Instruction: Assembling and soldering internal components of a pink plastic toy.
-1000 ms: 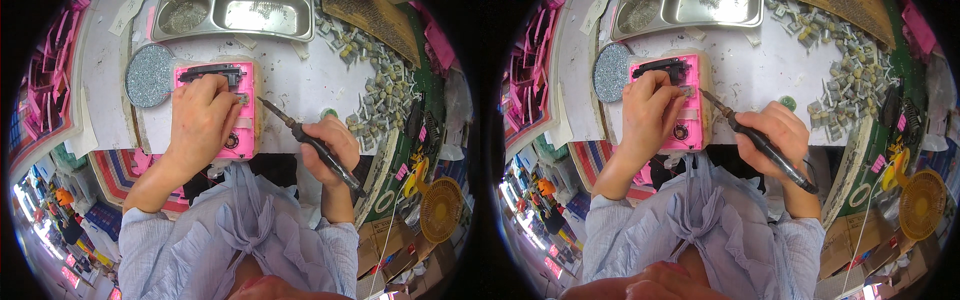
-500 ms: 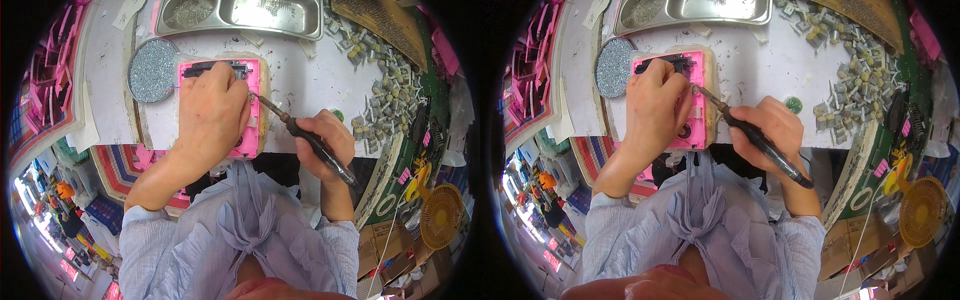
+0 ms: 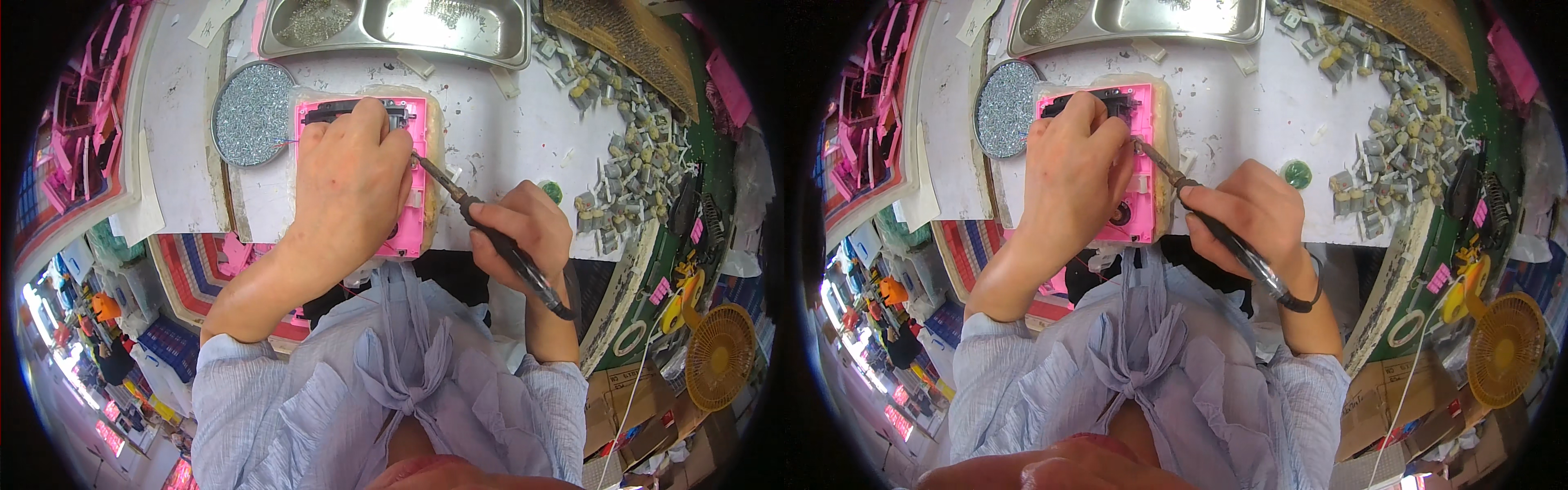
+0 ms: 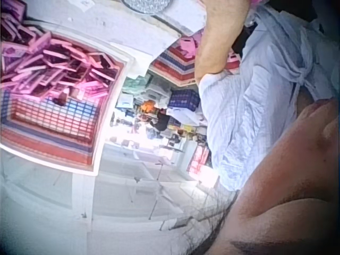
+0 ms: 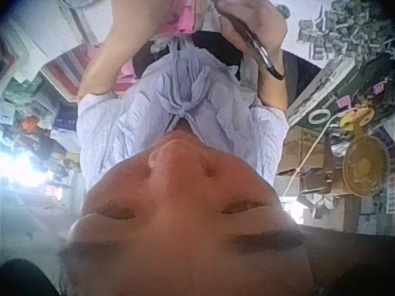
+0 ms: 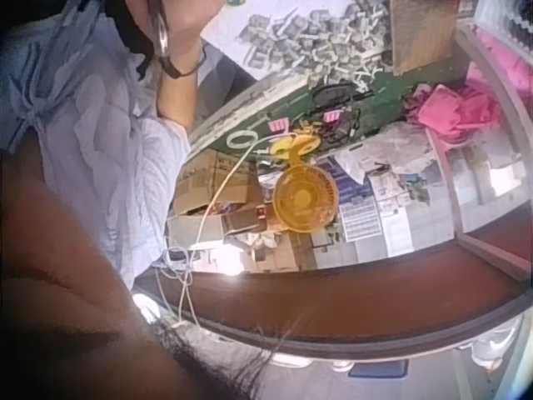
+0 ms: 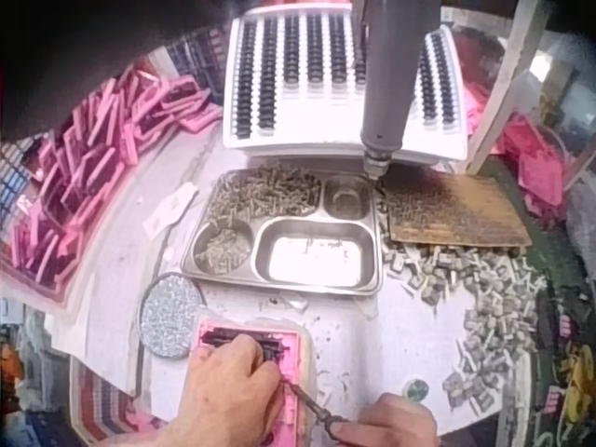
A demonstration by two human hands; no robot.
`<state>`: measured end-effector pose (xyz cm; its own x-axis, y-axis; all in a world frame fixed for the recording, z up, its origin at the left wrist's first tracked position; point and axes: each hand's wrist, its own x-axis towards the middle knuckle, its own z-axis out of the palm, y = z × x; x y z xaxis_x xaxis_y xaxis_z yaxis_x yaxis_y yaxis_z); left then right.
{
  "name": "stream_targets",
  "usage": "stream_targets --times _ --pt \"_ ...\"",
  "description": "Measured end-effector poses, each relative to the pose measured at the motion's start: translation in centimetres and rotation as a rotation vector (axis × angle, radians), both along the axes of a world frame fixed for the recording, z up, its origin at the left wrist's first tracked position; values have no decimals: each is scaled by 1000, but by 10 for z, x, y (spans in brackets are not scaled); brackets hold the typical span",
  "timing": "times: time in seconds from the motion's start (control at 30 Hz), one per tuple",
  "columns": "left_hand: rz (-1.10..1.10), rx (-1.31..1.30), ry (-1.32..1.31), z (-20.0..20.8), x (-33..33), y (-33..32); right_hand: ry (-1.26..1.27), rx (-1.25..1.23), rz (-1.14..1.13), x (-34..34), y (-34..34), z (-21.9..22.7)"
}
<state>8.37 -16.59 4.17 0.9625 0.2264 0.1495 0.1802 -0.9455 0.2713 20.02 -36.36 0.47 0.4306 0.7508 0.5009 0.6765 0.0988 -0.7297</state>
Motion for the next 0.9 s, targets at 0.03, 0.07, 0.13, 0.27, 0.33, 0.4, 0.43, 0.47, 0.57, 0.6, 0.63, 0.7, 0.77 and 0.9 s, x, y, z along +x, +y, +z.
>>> stream_targets --times 0.03,0.07,0.13,0.27,0.33,0.4,0.43,0.47,0.57,0.6,0.63,0.7,0.77,0.9 --pt "2 4 7 1 0 0 -37 1 12 2 0 2" --pt "3 7 14 1 0 0 -74 1 23 3 -1 4" --pt "-2 4 7 2 0 0 -71 24 -7 6 -3 5" --pt "-5 7 7 2 1 0 -49 38 -18 8 -7 4" --pt "-7 10 1 2 1 0 -32 48 -16 5 -5 3" --pt "-3 17 -1 1 1 0 -23 56 -9 5 -4 2" --pt "-2 20 -2 1 0 0 -23 56 -7 5 -4 2" --pt "-4 22 -3 1 0 0 -23 55 -8 5 -4 2" --pt "-14 36 -6 1 0 1 -21 69 -10 6 -4 3" --pt "-5 2 19 4 -2 1 -23 69 -13 6 -4 4" --pt "5 -32 44 8 -6 1 -25 69 -17 6 -4 4" --pt "21 -96 19 13 -13 9 -33 69 -19 9 -7 6" --pt "42 -152 -78 19 -31 28 -40 73 -5 13 -11 8" --pt "123 163 39 2 -67 74 -27 90 -45 14 -13 6"
